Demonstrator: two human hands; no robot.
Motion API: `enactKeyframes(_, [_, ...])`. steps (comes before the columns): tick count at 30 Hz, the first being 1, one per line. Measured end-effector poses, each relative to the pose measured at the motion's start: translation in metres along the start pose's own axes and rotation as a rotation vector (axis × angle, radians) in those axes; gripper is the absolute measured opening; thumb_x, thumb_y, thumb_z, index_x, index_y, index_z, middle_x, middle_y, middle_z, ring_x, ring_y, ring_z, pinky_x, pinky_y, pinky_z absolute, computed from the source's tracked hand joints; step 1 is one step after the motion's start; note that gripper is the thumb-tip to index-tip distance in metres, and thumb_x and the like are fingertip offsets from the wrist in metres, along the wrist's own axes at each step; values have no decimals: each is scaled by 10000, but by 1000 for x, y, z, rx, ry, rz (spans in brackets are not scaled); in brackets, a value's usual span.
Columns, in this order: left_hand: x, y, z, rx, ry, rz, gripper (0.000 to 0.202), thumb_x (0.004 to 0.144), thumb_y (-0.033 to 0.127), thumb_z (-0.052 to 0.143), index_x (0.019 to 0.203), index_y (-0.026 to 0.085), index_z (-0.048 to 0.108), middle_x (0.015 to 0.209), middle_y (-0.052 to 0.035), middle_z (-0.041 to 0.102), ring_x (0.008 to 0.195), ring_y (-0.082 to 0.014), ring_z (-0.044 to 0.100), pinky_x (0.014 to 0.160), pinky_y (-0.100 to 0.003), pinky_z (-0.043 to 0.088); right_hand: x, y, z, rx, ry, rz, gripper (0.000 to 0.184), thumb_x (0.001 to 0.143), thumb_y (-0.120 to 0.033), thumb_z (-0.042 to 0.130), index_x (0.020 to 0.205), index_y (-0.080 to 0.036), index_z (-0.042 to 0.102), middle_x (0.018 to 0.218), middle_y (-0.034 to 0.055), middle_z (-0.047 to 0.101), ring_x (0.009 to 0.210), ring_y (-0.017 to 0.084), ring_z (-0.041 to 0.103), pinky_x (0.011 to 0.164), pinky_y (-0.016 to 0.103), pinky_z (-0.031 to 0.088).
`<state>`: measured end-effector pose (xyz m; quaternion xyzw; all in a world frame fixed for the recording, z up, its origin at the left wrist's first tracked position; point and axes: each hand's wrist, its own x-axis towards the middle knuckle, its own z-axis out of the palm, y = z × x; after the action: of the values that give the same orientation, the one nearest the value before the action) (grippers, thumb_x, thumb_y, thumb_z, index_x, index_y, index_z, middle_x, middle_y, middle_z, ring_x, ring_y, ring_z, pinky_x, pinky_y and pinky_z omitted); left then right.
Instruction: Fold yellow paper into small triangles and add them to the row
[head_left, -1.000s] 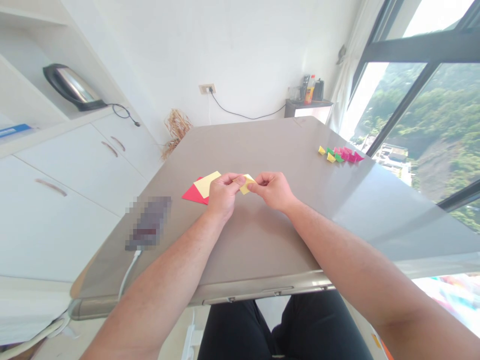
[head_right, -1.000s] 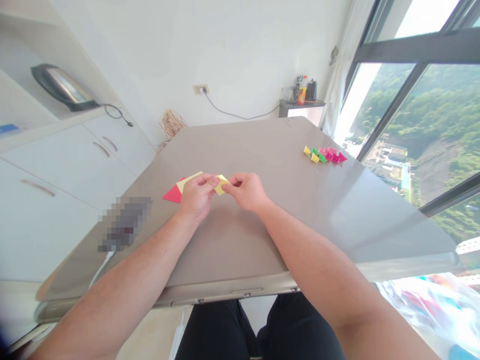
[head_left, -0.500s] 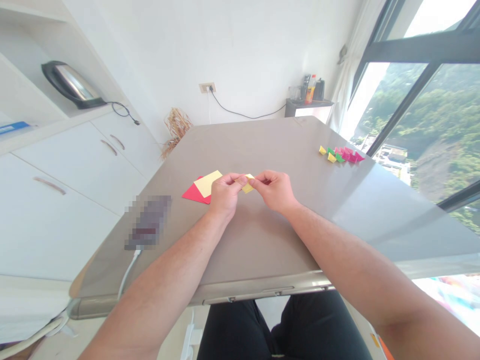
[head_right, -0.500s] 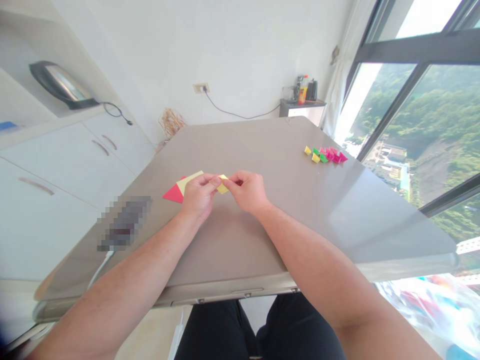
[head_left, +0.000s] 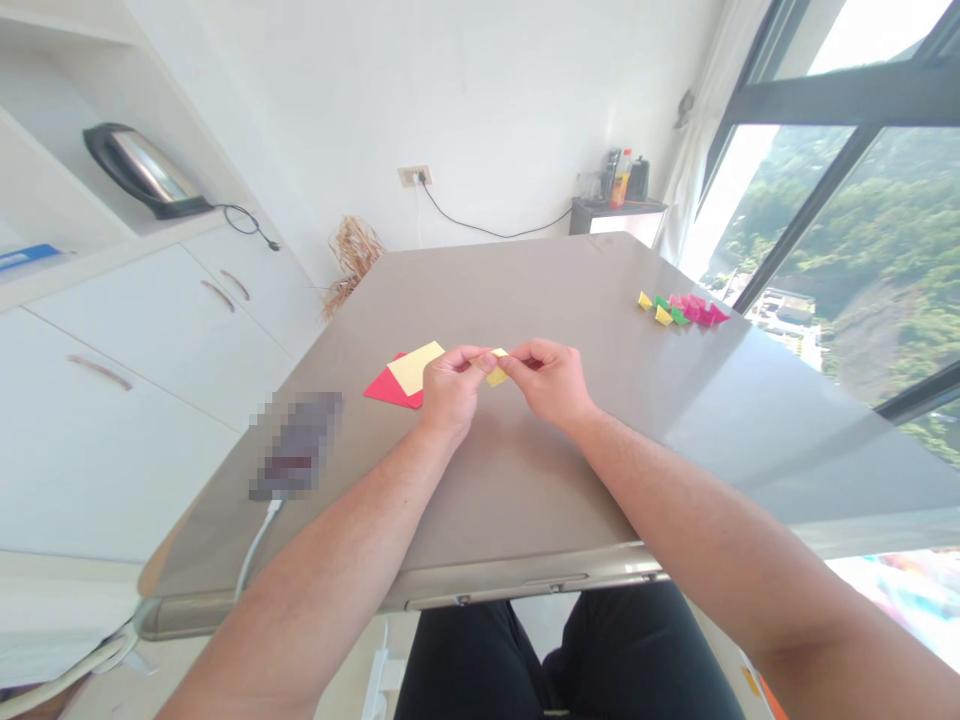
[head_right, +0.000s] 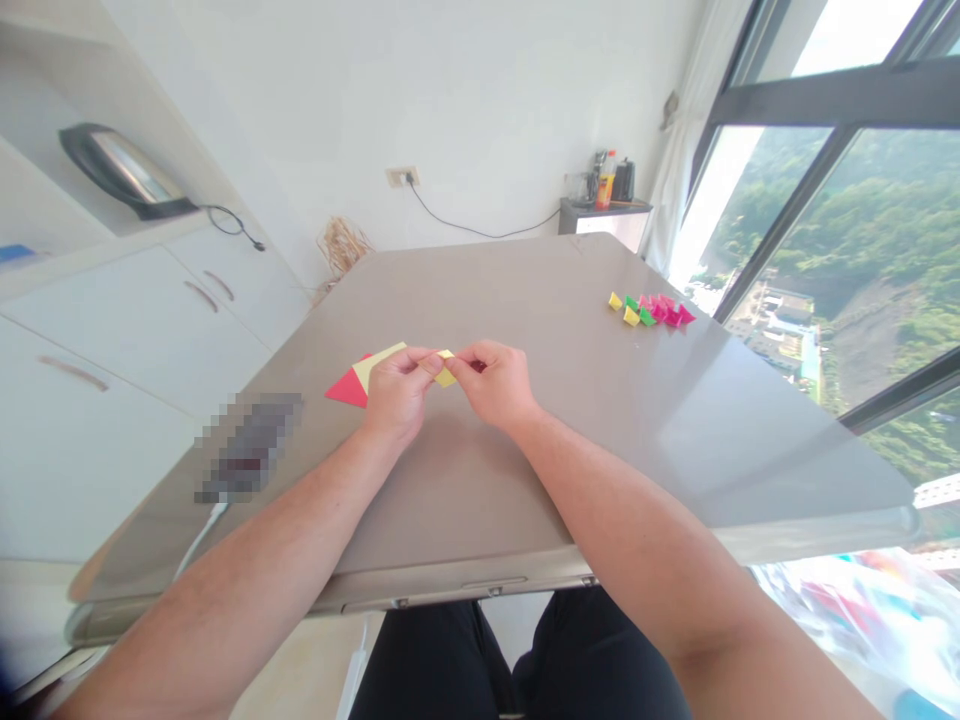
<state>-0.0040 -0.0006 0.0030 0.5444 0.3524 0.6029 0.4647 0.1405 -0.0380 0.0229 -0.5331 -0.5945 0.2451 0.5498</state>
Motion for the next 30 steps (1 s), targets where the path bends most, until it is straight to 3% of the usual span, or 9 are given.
enactKeyframes(6, [-1, 3, 0, 93, 16, 63, 236, 740, 429, 818, 822, 211, 781, 823, -40, 766, 797, -184, 672, 779, -314, 516, 0, 4, 2, -37, 24, -92, 198, 836, -365, 671, 705, -221, 706, 744, 14, 705, 692, 155, 605, 687, 304, 467])
enactKeyframes(12, [0, 3, -2, 97, 6, 56, 293, 720, 473, 839, 846, 211, 803, 856, -52, 771, 831, -196, 676, 785, -315, 514, 1, 5, 1, -45, 1, -71, 219, 838, -375, 677, 693, -212, 699, 691, 5, 682, 652, 147, 578, 643, 292, 442])
enactKeyframes(30, [3, 1, -1, -40, 2, -16, 132, 686, 314, 830, 758, 215, 781, 773, -19, 735, 783, -167, 649, 769, -309, 500, 0, 9, 3, -73, 1, -165, 210, 836, -327, 685, 662, -210, 687, 676, -3, 676, 628, 134, 567, 625, 282, 440])
